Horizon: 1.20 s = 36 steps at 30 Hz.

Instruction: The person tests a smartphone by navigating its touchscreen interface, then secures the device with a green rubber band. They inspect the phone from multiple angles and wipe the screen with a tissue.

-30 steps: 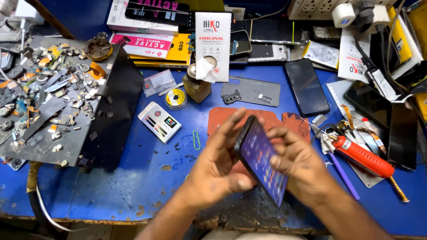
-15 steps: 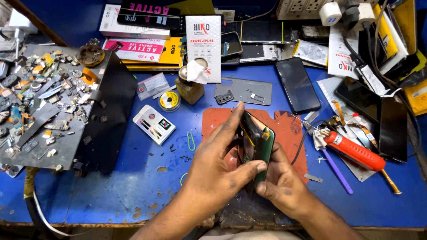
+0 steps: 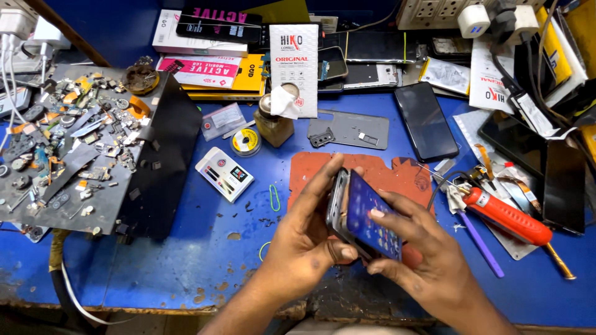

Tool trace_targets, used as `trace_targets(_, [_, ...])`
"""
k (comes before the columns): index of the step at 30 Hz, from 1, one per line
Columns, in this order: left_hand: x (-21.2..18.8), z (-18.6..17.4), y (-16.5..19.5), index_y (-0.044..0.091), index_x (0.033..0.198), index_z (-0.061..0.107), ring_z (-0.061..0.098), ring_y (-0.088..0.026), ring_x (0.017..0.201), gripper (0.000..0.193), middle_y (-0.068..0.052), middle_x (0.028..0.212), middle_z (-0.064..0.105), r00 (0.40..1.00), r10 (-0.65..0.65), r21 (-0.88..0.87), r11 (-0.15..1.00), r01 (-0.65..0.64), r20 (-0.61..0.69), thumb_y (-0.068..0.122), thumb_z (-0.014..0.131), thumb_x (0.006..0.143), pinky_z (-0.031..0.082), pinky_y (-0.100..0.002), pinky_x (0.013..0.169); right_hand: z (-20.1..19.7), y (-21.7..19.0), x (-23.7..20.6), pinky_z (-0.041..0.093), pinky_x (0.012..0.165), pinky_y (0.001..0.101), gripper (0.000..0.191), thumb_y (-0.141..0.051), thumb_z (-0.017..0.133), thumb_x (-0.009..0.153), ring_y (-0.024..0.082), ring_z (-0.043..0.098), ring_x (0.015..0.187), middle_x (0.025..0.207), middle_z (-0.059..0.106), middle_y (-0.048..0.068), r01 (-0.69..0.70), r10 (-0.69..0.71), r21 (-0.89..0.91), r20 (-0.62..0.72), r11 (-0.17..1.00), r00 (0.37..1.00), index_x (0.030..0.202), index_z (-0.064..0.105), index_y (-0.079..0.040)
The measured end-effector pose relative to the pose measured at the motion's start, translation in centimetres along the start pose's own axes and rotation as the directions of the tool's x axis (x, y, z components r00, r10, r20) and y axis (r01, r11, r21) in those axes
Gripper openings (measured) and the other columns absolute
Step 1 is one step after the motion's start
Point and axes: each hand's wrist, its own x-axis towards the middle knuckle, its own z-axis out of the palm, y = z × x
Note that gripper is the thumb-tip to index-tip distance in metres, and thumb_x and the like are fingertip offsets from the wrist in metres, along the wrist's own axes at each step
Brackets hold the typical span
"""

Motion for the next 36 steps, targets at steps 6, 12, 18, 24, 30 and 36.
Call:
trace_targets(6, [-0.4, -0.4, -0.5, 0.011, 0.170, 0.014, 0.043, -0.026, 0.155, 0.106, -0.017, 0.171, 0.035, 0.998, 0.001, -0.052, 0.999, 0.002, 0.056, 0.015, 0.082, 0.090, 0.046, -0.040, 0.126, 0.1, -1.7, 0.2, 0.055, 0.098, 0.0395, 0.071, -0.030, 0.087, 0.069, 0.034, 0.062, 0.129, 0.147, 0.055, 0.019, 0.091, -0.095, -0.231, -0.007, 0.969, 0.995, 0.136, 0.063, -0.023])
trace_targets(12, [-0.8, -0.6, -0.9, 0.013, 0.172, 0.009, 0.042, -0.027, 0.159, 0.106, -0.016, 0.173, 0.035, 0.996, 0.027, 0.052, 0.998, -0.032, 0.088, 0.018, 0.079, 0.093, 0.046, -0.039, 0.127, 0.4, -2.0, -0.2, 0.057, 0.094, 0.0393, 0.072, -0.034, 0.086, 0.068, 0.035, 0.063, 0.127, 0.147, 0.053, 0.021, 0.132, -0.147, -0.345, -0.018, 0.929, 0.989, 0.136, 0.062, -0.024])
trace_targets(18, [-0.9, -0.4, -0.7, 0.014, 0.174, 0.006, 0.038, -0.024, 0.157, 0.102, -0.015, 0.172, 0.031, 0.985, 0.078, 0.081, 0.992, -0.092, 0.154, 0.013, 0.076, 0.100, 0.043, -0.036, 0.126, 0.5, -2.2, -0.2, 0.056, 0.098, 0.0430, 0.075, -0.032, 0.086, 0.067, 0.036, 0.061, 0.129, 0.148, 0.052, 0.021, 0.167, -0.185, -0.381, -0.012, 0.909, 0.983, 0.137, 0.061, -0.024])
trace_targets(24, [-1.3, 1.5, -0.3, 0.011, 0.173, 0.008, 0.035, -0.022, 0.157, 0.088, -0.015, 0.173, 0.032, 0.990, 0.127, -0.071, 0.990, -0.122, 0.065, 0.014, 0.064, 0.107, 0.035, -0.038, 0.135, 0.7, -2.3, -0.1, 0.054, 0.099, 0.0457, 0.073, -0.025, 0.085, 0.067, 0.039, 0.058, 0.131, 0.148, 0.050, 0.022, 0.186, -0.218, -0.497, -0.006, 0.848, 0.976, 0.136, 0.061, -0.023])
trace_targets(30, [-0.9, 3.2, -0.8, 0.001, 0.168, 0.016, 0.045, -0.026, 0.152, 0.065, -0.019, 0.163, 0.043, 0.984, 0.108, -0.005, 0.994, -0.110, -0.144, 0.009, 0.046, 0.111, 0.039, -0.039, 0.127, 0.9, -2.4, 0.1, 0.053, 0.100, 0.0461, 0.074, -0.024, 0.085, 0.066, 0.039, 0.057, 0.132, 0.145, 0.050, 0.024, 0.197, -0.230, -0.543, 0.007, 0.816, 0.973, 0.136, 0.061, -0.020])
trace_targets(36, [-0.7, 3.6, -1.3, 0.000, 0.167, 0.018, 0.047, -0.027, 0.150, 0.059, -0.020, 0.162, 0.045, 0.974, 0.142, 0.026, 0.990, -0.140, -0.178, 0.010, 0.041, 0.113, 0.040, -0.040, 0.127, 0.8, -2.4, 0.2, 0.051, 0.104, 0.0459, 0.074, -0.025, 0.085, 0.066, 0.038, 0.057, 0.132, 0.146, 0.051, 0.023, 0.194, -0.236, -0.570, 0.001, 0.799, 0.972, 0.136, 0.061, -0.022])
